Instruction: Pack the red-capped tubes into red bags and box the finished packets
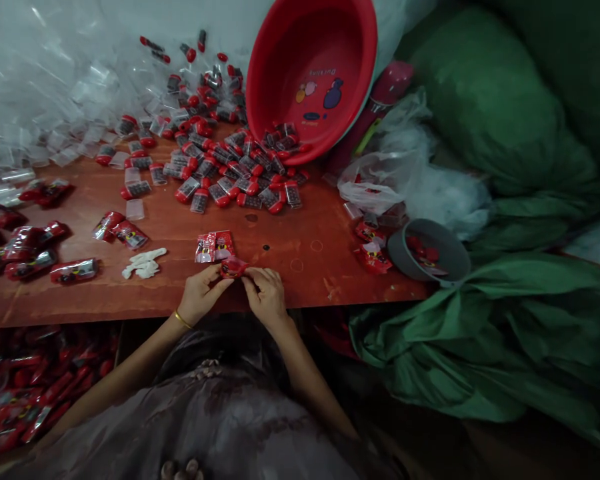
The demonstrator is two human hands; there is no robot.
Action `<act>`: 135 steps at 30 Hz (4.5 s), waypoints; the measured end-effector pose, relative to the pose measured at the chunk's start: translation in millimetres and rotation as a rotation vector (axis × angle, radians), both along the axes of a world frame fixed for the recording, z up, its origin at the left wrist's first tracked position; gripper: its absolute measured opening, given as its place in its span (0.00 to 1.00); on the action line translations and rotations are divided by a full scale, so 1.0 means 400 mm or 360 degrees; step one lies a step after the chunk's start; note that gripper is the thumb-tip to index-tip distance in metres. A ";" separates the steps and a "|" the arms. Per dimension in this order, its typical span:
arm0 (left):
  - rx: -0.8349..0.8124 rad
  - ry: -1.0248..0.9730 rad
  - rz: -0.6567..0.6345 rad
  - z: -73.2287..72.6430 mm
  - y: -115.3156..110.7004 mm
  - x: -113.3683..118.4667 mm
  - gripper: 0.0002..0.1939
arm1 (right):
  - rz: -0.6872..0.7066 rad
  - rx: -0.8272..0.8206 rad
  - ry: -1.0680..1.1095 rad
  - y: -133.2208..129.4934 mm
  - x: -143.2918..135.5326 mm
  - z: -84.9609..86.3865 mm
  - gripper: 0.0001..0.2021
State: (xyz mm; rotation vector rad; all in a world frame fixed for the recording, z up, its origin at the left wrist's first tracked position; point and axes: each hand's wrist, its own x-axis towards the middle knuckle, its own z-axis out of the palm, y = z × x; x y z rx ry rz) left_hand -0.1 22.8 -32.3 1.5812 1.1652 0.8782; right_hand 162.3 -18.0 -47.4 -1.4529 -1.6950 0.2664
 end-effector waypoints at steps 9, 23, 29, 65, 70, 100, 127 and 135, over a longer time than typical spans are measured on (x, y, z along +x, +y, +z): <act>0.0228 0.0149 -0.0161 -0.014 -0.003 -0.010 0.13 | 0.0087 0.0091 0.0002 0.007 0.017 0.015 0.07; 0.0384 0.0211 -0.0182 -0.005 -0.014 -0.009 0.13 | 0.0138 0.0108 -0.0170 0.011 0.021 0.032 0.05; 0.0501 0.0245 -0.0270 0.002 -0.007 -0.010 0.14 | 0.0102 0.0198 -0.0207 0.010 0.002 0.034 0.05; 0.0748 0.0465 -0.0161 -0.065 -0.035 -0.028 0.29 | 0.0427 -0.0200 0.0118 0.064 0.000 -0.004 0.13; 0.0840 0.0598 -0.0159 -0.076 -0.038 -0.032 0.17 | 0.0421 -0.0228 0.0311 0.061 -0.016 0.002 0.11; 0.0680 0.0378 -0.0339 -0.049 -0.018 -0.007 0.16 | 0.0267 -0.0023 0.0236 -0.020 0.032 -0.007 0.09; 0.0134 -0.0375 0.0646 0.121 0.029 0.014 0.18 | 0.0367 -0.0403 0.0441 -0.042 -0.098 0.038 0.06; -0.0076 -0.0510 0.0292 0.105 0.051 -0.022 0.15 | 0.0145 -0.0182 0.0676 -0.025 -0.077 0.030 0.07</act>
